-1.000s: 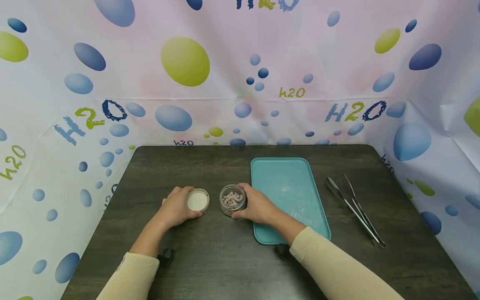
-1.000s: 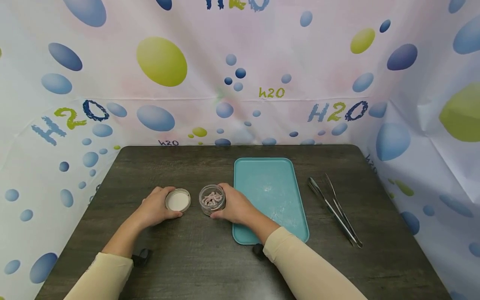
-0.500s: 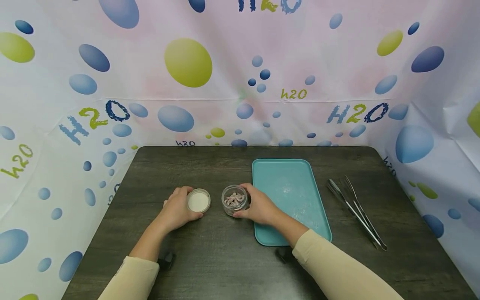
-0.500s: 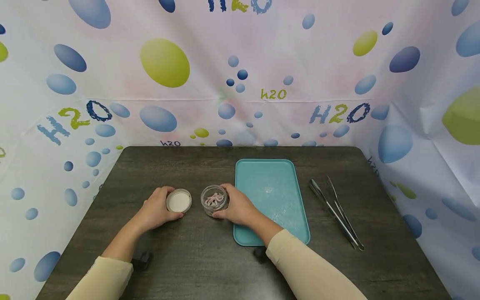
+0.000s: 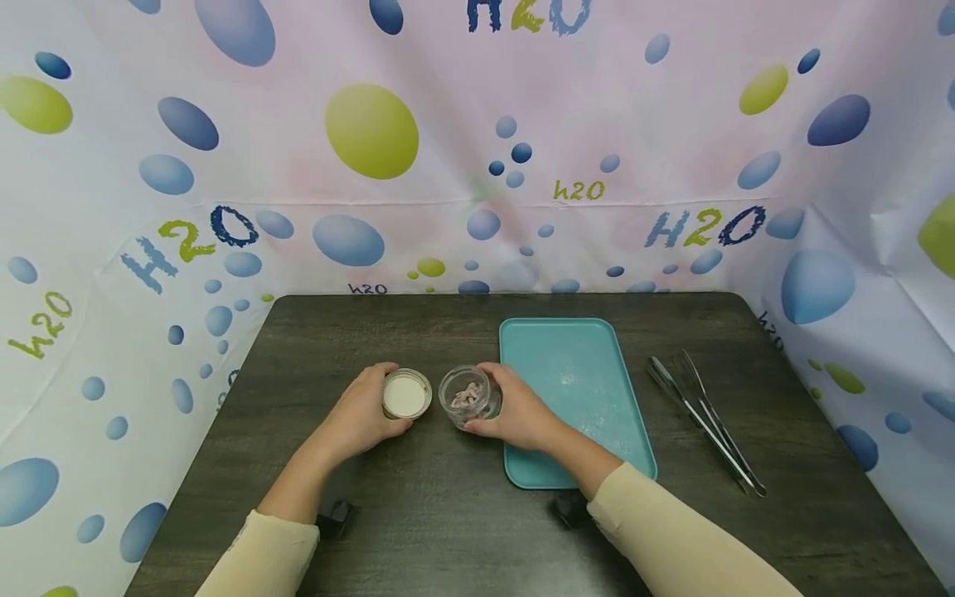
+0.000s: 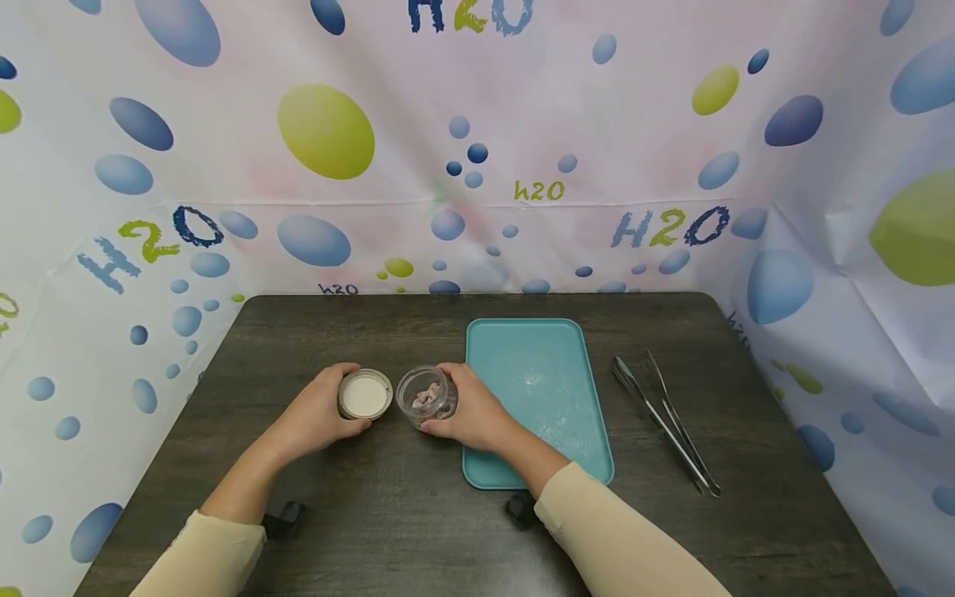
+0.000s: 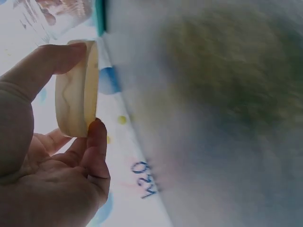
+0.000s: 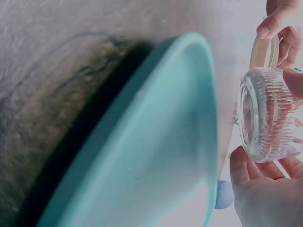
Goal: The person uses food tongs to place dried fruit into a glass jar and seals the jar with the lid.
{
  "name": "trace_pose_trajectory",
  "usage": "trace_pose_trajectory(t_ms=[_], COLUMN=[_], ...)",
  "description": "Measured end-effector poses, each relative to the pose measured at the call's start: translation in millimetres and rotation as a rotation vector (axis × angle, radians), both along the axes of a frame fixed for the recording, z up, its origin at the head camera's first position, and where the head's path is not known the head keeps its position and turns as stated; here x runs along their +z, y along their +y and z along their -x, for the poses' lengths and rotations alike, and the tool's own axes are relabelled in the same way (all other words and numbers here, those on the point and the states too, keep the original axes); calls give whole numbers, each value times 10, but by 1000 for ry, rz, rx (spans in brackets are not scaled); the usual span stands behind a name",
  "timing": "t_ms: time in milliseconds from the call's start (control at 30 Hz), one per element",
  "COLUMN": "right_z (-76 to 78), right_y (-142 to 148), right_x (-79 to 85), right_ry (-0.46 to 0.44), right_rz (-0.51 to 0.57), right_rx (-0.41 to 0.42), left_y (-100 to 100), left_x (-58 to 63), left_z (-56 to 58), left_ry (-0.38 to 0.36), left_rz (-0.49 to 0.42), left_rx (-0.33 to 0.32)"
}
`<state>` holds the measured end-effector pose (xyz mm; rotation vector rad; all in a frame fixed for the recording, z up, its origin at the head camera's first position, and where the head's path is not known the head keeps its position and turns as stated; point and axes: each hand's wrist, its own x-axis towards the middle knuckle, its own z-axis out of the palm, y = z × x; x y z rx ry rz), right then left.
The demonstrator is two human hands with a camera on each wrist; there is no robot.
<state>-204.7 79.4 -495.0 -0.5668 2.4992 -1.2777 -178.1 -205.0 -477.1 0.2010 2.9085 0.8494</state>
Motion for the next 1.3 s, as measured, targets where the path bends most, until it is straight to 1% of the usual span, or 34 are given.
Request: trace_pose_trajectory(t_ms=[100,233,367,500,600,667,867,967,1167,1300], right_z=[-30,-65,-100,-138,-175,-204,-291,-329,-407,-461], right_y=[17,27,48,79,96,104,127,136,136,138], right_x=[48,92,112,120,133,143,166,180,200,213], right_ry=[41,111,138,147,160,176,206,223,311,382], right_rz=[-4,-36,-71,-87,-86,-85,-97,-96,-91,-96], right_rx=[2,14,13,1,-9,-15,-21,-24,-48,-66], left_y=[78,167,238,290,312,326,376,417,502,557], left_x=[91,199,293,346,370,388,412,406,378,373], left_z=[-22,-56,-85,-106,-113,-115,-108,-93,-69,-70], left_ry=[1,26,39,20,3,-20,-99,-112,-150,-154], left_rz=[18,38,2,-54,-72,-95,-228,-275,-372,-376], left_rx=[-36,-90,-131,-123,-119,-129,-183,-202,-214,-188])
